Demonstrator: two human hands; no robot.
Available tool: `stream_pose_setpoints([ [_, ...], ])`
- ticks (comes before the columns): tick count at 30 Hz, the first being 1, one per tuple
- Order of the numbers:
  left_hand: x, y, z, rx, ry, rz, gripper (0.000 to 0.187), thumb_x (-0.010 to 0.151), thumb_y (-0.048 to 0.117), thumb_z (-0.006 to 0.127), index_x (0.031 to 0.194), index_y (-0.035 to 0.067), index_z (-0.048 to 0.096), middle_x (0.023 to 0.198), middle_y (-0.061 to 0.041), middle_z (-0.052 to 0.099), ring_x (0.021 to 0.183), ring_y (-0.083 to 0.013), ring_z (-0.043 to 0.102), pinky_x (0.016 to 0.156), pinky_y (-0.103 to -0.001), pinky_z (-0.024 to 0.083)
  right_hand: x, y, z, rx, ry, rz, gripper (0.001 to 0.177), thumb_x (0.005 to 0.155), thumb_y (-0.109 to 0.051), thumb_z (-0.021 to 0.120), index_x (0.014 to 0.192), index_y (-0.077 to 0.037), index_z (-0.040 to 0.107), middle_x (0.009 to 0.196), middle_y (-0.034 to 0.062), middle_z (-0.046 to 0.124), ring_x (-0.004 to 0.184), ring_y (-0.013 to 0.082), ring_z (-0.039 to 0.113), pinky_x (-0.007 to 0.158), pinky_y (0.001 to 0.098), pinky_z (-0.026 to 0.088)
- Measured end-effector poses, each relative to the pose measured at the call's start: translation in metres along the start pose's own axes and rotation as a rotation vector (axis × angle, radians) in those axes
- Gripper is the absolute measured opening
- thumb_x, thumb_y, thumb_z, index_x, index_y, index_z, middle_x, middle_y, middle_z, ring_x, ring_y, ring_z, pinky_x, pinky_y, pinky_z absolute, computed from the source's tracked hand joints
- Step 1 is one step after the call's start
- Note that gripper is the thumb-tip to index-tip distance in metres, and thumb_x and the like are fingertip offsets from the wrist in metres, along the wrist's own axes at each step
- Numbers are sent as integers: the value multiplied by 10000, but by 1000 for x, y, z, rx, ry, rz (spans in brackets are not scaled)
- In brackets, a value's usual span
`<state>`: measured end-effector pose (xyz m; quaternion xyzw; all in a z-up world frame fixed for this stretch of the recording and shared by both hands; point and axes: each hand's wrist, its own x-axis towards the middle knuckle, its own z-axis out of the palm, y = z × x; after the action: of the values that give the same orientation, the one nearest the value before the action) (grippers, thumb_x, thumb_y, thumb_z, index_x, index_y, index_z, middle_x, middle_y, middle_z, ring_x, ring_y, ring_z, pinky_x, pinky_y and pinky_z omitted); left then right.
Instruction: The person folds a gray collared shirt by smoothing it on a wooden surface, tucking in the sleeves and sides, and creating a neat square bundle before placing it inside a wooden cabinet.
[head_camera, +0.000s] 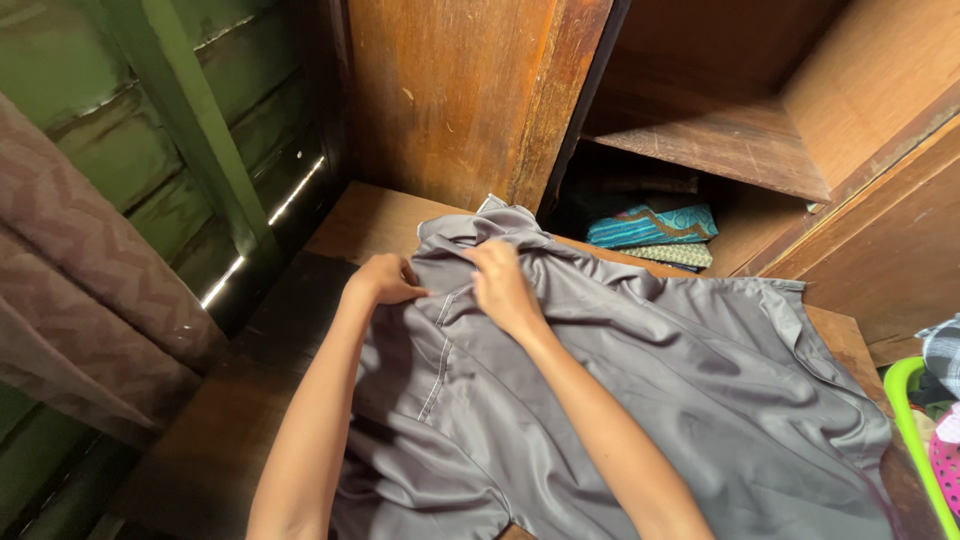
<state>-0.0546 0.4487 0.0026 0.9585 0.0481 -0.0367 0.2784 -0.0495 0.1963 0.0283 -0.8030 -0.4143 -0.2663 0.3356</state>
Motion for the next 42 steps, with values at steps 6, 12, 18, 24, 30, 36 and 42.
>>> stream_pose_setpoints([
  [6, -27, 7, -3, 258, -83, -43, 622, 667, 597, 868, 998, 78, 783, 1088, -163, 753, 1054, -336, 711, 890, -429, 587, 24, -37, 22, -89, -512, 96, 629, 860, 55, 568, 1352, -317, 693, 1067, 135, 648, 961, 325, 651, 797, 441, 530],
  [12, -45, 8, -5, 188, -181, -144, 606, 673, 594, 827, 1037, 109, 835, 1127, -161, 763, 1065, -323, 729, 922, -422, 590, 31, -18, 53, -26, -373, -21, 205, 810, -97, 682, 999, -168, 719, 910, 107, 731, 899, 347, 692, 703, 483, 527],
  [18, -53, 3, -17, 186, -135, -75, 679, 634, 571, 874, 1071, 58, 794, 1111, -196, 757, 1057, -340, 731, 921, -410, 583, 44, 16, 90, 201, 52, 245, 112, 907, -38, 587, 987, -63, 661, 743, 183, 663, 716, 374, 678, 653, 465, 528],
  [24, -63, -19, -48, 26, -28, -61, 662, 577, 402, 947, 1035, -45, 778, 1078, -243, 775, 1013, -327, 765, 879, -371, 611, 56, 30, 102, 289, 179, 369, 132, 956, -86, 554, 1059, -37, 619, 694, 166, 649, 647, 333, 661, 638, 444, 491],
  [30, -63, -48, -49, -374, 530, -164, 737, 528, 386, 950, 1081, -20, 678, 970, -191, 743, 942, -327, 745, 848, -413, 587, 43, 24, 104, 316, -111, 243, 543, 993, -194, 638, 1439, 2, 400, 1418, 252, 518, 1317, 427, 469, 1015, 482, 414],
  [36, -79, -66, -30, -80, 920, 17, 812, 758, 589, 861, 1052, -134, 639, 971, -338, 666, 827, -456, 691, 694, -484, 569, 34, -46, 48, -96, -41, -109, 431, 961, -199, 637, 1326, 11, 546, 1328, 254, 573, 1260, 417, 505, 1007, 513, 444],
  [42, -165, -29, -19, -82, 240, -296, 692, 819, 671, 696, 797, -19, 748, 871, -273, 721, 907, -423, 724, 795, -482, 577, 2, -99, 3, 157, -214, -94, 70, 882, -48, 588, 924, -23, 638, 901, 127, 664, 920, 320, 640, 828, 433, 515],
])
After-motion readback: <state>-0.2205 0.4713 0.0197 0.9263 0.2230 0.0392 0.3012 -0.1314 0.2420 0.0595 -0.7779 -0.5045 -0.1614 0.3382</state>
